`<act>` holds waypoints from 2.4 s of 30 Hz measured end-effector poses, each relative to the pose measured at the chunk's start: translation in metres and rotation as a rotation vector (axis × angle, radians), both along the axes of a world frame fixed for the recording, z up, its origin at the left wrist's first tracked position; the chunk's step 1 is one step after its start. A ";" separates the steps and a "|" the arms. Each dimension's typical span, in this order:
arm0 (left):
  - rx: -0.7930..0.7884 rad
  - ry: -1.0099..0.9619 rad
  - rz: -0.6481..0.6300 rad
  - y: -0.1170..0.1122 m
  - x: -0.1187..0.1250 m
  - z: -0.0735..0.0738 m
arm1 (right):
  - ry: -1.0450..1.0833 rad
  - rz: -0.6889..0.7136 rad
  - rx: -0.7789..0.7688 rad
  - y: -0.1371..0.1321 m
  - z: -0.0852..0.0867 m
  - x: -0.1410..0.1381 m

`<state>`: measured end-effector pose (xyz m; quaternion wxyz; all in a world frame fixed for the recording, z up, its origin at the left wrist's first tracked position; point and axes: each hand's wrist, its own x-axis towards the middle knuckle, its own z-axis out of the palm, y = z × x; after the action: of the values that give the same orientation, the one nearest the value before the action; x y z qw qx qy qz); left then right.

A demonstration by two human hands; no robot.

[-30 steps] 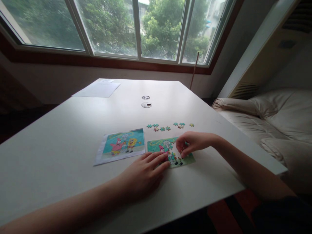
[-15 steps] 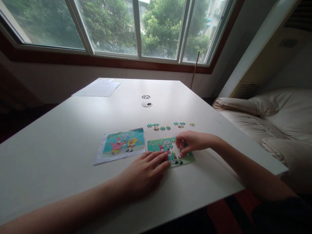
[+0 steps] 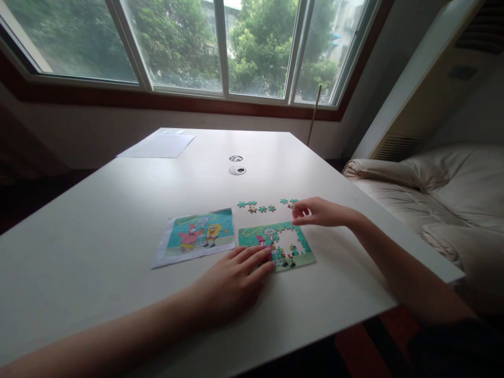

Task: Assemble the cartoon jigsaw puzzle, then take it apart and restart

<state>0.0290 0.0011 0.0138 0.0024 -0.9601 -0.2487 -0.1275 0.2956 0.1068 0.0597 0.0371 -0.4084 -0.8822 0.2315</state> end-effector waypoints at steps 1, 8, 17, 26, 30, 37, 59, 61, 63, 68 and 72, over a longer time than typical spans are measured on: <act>-0.003 0.001 0.000 0.000 0.000 0.000 | -0.006 -0.060 0.055 0.006 -0.002 0.005; -0.006 0.004 0.000 0.000 0.000 0.000 | 0.054 -0.133 0.304 0.023 -0.028 0.006; -0.004 -0.021 -0.009 0.000 0.001 0.001 | 0.022 -0.091 0.455 0.011 -0.039 -0.036; -0.011 -0.017 -0.008 0.000 0.001 0.001 | 0.068 -0.041 0.461 0.018 -0.040 -0.030; -0.015 -0.022 -0.010 0.000 0.001 0.001 | 0.041 -0.020 0.434 0.020 -0.037 -0.030; -0.018 -0.030 -0.017 0.000 0.001 0.002 | 0.056 -0.077 0.430 0.023 -0.038 -0.027; -0.025 -0.032 -0.010 0.000 0.000 0.001 | 0.140 -0.038 0.290 0.024 -0.032 -0.026; -0.022 -0.035 -0.012 0.000 0.001 0.001 | 0.159 -0.036 0.245 0.024 -0.030 -0.025; -0.019 -0.035 -0.012 0.000 0.001 0.002 | 0.184 -0.047 0.207 0.024 -0.029 -0.024; -0.018 -0.026 -0.008 0.000 0.001 0.002 | 0.266 -0.067 0.021 0.014 -0.025 -0.021; -0.023 -0.017 -0.010 0.001 0.002 0.003 | 0.295 0.052 -0.151 -0.006 -0.017 -0.027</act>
<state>0.0306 0.0018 0.0167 -0.0112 -0.9603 -0.2451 -0.1329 0.2683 0.1009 0.0426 0.1292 -0.3485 -0.8575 0.3556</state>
